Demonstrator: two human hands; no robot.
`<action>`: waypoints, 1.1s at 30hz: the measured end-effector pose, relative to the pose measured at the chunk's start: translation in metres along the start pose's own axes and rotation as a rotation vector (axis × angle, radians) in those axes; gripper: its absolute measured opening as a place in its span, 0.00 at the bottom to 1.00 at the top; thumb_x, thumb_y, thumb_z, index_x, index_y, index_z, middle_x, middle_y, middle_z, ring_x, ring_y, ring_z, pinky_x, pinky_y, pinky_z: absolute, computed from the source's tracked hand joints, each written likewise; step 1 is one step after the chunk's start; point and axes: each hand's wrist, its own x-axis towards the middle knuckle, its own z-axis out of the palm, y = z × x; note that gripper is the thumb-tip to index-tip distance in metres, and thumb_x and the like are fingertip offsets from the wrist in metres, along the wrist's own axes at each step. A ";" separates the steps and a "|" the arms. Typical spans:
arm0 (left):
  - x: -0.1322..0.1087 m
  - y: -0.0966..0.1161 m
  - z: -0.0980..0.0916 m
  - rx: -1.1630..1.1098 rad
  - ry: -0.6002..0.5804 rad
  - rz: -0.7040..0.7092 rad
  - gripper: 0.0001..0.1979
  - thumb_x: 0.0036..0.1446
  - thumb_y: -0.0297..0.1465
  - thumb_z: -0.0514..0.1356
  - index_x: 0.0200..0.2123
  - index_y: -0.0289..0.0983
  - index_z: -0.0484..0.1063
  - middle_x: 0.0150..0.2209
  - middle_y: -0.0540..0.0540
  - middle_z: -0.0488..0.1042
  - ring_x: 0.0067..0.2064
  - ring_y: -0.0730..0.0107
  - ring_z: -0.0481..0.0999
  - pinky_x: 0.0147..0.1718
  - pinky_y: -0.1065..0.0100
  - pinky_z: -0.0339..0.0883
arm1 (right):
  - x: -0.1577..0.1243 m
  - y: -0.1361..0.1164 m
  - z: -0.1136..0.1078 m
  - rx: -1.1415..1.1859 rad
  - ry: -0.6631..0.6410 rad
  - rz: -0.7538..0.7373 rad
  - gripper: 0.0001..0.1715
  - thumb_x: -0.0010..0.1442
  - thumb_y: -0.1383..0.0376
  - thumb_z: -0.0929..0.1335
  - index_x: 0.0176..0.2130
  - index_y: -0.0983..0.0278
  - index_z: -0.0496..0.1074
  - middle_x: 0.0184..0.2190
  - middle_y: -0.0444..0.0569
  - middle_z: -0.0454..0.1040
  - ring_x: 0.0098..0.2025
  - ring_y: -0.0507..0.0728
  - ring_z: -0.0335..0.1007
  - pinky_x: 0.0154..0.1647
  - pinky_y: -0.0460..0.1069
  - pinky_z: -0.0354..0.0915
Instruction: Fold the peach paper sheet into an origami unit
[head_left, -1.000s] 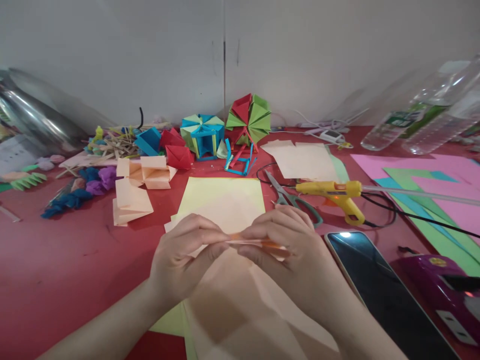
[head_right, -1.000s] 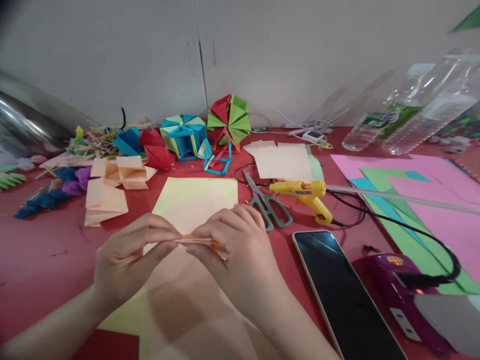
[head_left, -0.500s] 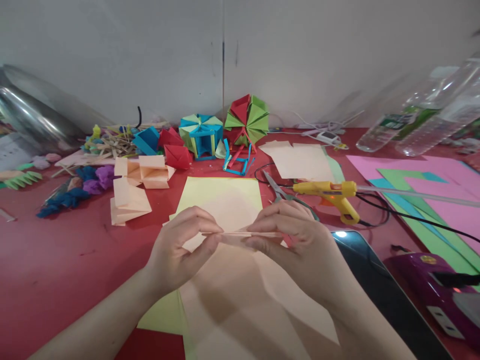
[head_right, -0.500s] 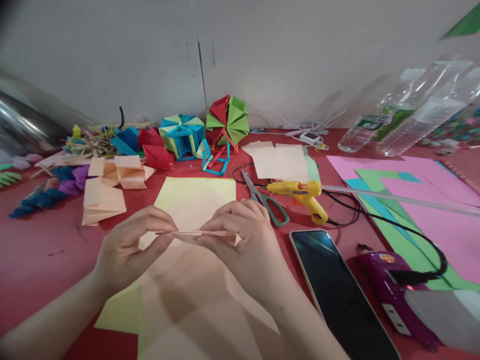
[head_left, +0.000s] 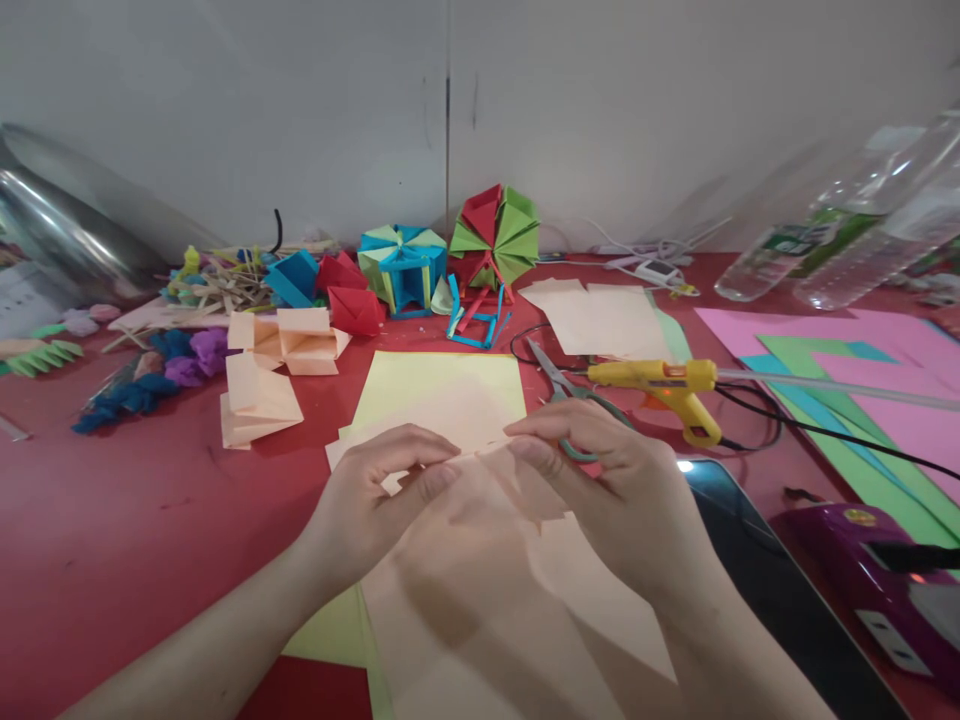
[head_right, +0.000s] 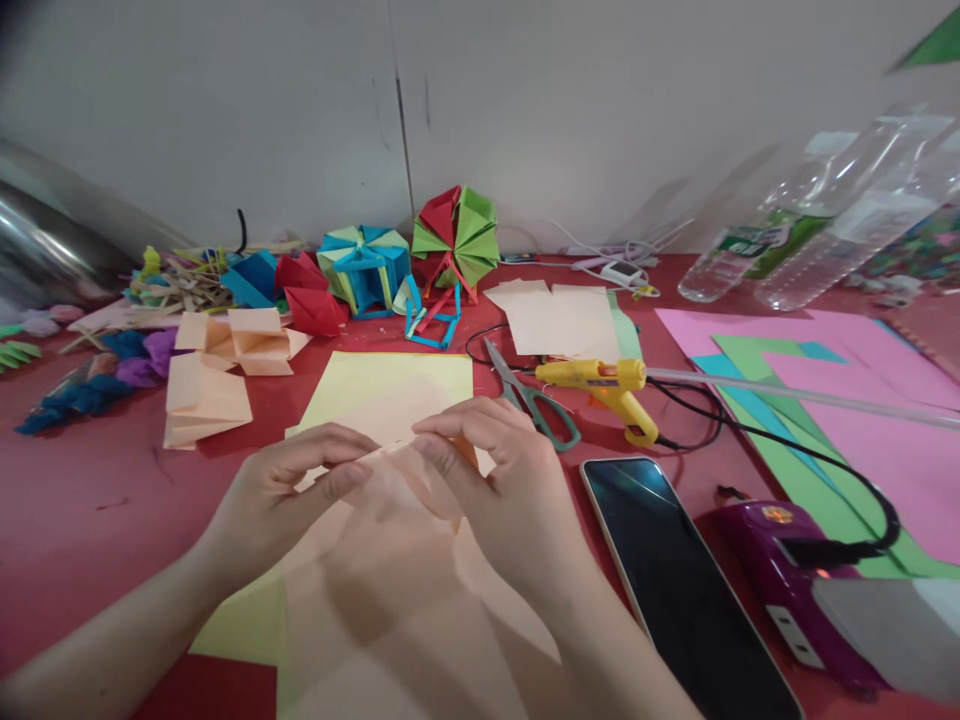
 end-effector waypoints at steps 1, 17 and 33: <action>0.000 0.000 0.001 -0.021 -0.031 -0.040 0.07 0.57 0.30 0.58 0.31 0.39 0.76 0.33 0.50 0.76 0.36 0.72 0.74 0.32 0.75 0.66 | 0.000 0.000 0.000 0.010 -0.004 0.007 0.05 0.55 0.70 0.68 0.30 0.62 0.75 0.29 0.43 0.76 0.33 0.51 0.71 0.34 0.45 0.64; -0.009 0.001 0.008 0.373 -0.019 0.072 0.11 0.60 0.31 0.53 0.34 0.40 0.76 0.33 0.51 0.80 0.34 0.69 0.77 0.31 0.73 0.66 | -0.005 -0.003 0.013 -0.180 -0.039 -0.234 0.09 0.54 0.63 0.70 0.38 0.60 0.75 0.36 0.46 0.76 0.40 0.57 0.68 0.43 0.54 0.59; -0.010 0.000 0.009 0.419 -0.068 0.078 0.10 0.60 0.31 0.53 0.31 0.40 0.74 0.26 0.54 0.76 0.29 0.72 0.75 0.27 0.74 0.65 | -0.008 -0.009 0.019 -0.275 -0.091 -0.340 0.08 0.58 0.70 0.65 0.33 0.60 0.74 0.32 0.44 0.75 0.36 0.54 0.66 0.51 0.55 0.53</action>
